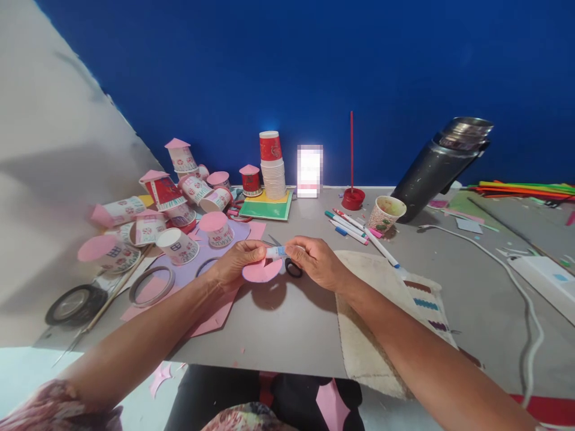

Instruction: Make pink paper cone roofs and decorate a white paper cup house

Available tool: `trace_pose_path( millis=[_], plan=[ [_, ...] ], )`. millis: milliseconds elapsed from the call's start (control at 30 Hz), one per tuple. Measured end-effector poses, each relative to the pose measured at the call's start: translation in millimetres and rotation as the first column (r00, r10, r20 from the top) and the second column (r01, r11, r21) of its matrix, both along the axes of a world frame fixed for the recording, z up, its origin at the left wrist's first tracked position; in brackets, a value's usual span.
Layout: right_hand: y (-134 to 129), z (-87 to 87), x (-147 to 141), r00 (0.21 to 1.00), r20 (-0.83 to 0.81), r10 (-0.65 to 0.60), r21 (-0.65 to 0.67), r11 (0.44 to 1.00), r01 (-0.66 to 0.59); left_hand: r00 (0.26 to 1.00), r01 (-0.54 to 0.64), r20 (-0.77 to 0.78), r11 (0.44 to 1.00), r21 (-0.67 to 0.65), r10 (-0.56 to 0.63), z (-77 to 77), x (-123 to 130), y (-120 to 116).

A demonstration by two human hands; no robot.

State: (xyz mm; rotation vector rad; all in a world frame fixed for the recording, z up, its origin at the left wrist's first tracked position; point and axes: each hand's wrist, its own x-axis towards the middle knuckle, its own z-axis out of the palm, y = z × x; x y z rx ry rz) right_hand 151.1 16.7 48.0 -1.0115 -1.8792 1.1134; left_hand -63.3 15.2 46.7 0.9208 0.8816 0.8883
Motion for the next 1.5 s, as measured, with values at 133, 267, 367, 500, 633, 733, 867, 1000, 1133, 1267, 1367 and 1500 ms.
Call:
trace_pose_path(
  millis=[133, 267, 367, 500, 633, 733, 867, 1000, 1133, 1267, 1367, 1500],
  plan=[
    [0.6, -1.1, -1.0, 1.000, -0.030, -0.009, 0.010, 1.000, 0.010, 0.999, -0.036, 0.016, 0.999, 0.002, 0.036, -3.0, 0.3, 3.2],
    [2.5, -6.4, -2.6, 0.970, -0.241, 0.018, -0.210, 0.975, -0.070, 0.991, -0.131, 0.025, 0.991, 0.032, 0.130, -1.7, 2.3, 5.0],
    [3.7, -8.5, -3.4, 0.953, -0.303, 0.003, -0.260, 0.962, -0.085, 0.985, -0.172, 0.042, 0.984, 0.048, 0.170, -0.2, 3.2, 5.3],
    [6.0, -9.4, -1.8, 0.966, -0.255, -0.045, -0.207, 0.978, -0.008, 0.987, -0.138, 0.088, 0.990, 0.008, 0.137, 0.4, 2.8, 5.3],
    [8.2, -10.3, 0.9, 0.977, -0.201, -0.068, -0.174, 0.984, 0.033, 0.988, -0.125, 0.094, 0.992, -0.010, 0.126, -0.1, 2.0, 6.3],
    [7.9, -9.2, 1.1, 0.981, -0.183, -0.064, -0.181, 0.983, 0.031, 0.986, -0.135, 0.099, 0.991, 0.003, 0.134, 0.4, 2.2, 6.9],
    [6.5, -3.9, 1.0, 0.939, -0.344, 0.003, -0.336, 0.933, -0.126, 0.986, -0.129, 0.108, 0.991, 0.019, 0.126, 2.2, 3.5, 6.6],
    [7.5, 2.2, 4.6, 0.861, -0.509, 0.014, -0.428, 0.864, -0.267, 0.982, -0.159, 0.109, 0.987, 0.020, 0.155, 1.1, 3.1, 6.8],
    [7.4, 4.5, 6.0, 0.913, -0.407, 0.006, -0.345, 0.925, -0.160, 0.967, -0.234, 0.121, 0.970, 0.064, 0.225, -2.6, 1.8, 8.5],
    [5.8, 2.3, 4.3, 0.990, -0.139, -0.011, -0.175, 0.985, -0.013, 0.964, -0.248, 0.114, 0.967, 0.066, 0.239, -3.0, 1.8, 8.7],
    [6.5, 0.5, 4.1, 0.994, -0.061, -0.090, -0.103, 0.991, 0.084, 0.966, -0.236, 0.124, 0.970, 0.056, 0.227, -0.7, 2.3, 7.6],
    [6.6, 1.7, 3.3, 0.985, -0.001, -0.171, -0.029, 0.985, 0.171, 0.970, -0.205, 0.145, 0.978, 0.049, 0.196, 0.4, 3.2, 6.5]
  ],
)
